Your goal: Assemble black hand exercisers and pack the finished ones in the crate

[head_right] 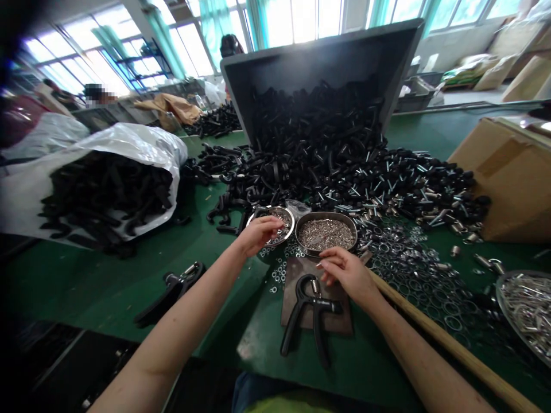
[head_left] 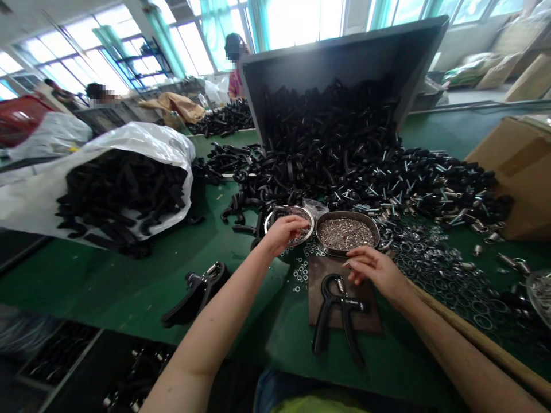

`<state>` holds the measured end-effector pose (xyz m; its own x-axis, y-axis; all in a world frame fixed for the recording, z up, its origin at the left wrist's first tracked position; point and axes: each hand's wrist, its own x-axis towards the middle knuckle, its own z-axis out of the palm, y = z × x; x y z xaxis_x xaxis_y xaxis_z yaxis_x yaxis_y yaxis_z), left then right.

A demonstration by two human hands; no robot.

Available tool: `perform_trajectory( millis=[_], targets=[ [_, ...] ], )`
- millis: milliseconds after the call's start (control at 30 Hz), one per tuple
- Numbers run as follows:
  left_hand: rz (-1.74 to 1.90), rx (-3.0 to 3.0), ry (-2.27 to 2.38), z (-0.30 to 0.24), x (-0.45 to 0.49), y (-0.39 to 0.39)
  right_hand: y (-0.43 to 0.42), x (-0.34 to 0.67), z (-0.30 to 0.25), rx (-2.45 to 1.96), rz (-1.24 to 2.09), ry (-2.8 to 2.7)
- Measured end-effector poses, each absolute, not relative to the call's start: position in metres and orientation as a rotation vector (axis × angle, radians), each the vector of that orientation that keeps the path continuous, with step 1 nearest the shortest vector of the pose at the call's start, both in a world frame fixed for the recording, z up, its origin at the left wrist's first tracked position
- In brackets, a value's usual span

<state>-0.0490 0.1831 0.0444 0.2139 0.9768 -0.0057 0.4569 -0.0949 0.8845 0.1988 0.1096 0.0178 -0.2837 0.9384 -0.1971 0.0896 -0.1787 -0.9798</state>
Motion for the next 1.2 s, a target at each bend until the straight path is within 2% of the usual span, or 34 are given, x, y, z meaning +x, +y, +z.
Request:
perform_trajectory(
  millis=[100, 167, 367, 533, 800, 967, 1100, 1200],
  targets=[
    [0.983, 1.154, 1.058, 0.042, -0.046, 0.148, 0.103, 0.199, 0.016, -1.242, 1.502, -1.474],
    [1.0, 1.046, 1.003, 0.039, -0.042, 0.124, 0.099, 0.197, 0.016, -1.264, 1.461, -1.568],
    [0.813, 1.595, 1.255, 0.019, -0.021, 0.073, 0.097, 0.19, 0.017, -1.483, 0.988, -2.088],
    [0.748, 1.813, 1.284, 0.005, -0.005, 0.058, 0.098, 0.183, 0.023, -1.542, 0.52, -2.512],
    [0.742, 2.077, 1.294, 0.005, 0.005, 0.052, 0.088, 0.169, 0.031, -1.445, 0.174, -2.787],
    [0.676, 2.411, 1.309, 0.001, 0.007, 0.046, 0.076, 0.21, 0.03, -1.484, 0.024, -2.654],
    [0.469, 2.737, 1.329, 0.0, 0.008, 0.039, 0.06, 0.267, 0.017, -1.916, -0.277, -2.463],
    [0.443, 2.681, 1.418, 0.001, 0.008, 0.032, 0.051, 0.292, 0.006, -2.145, -0.325, -2.402]
  ],
)
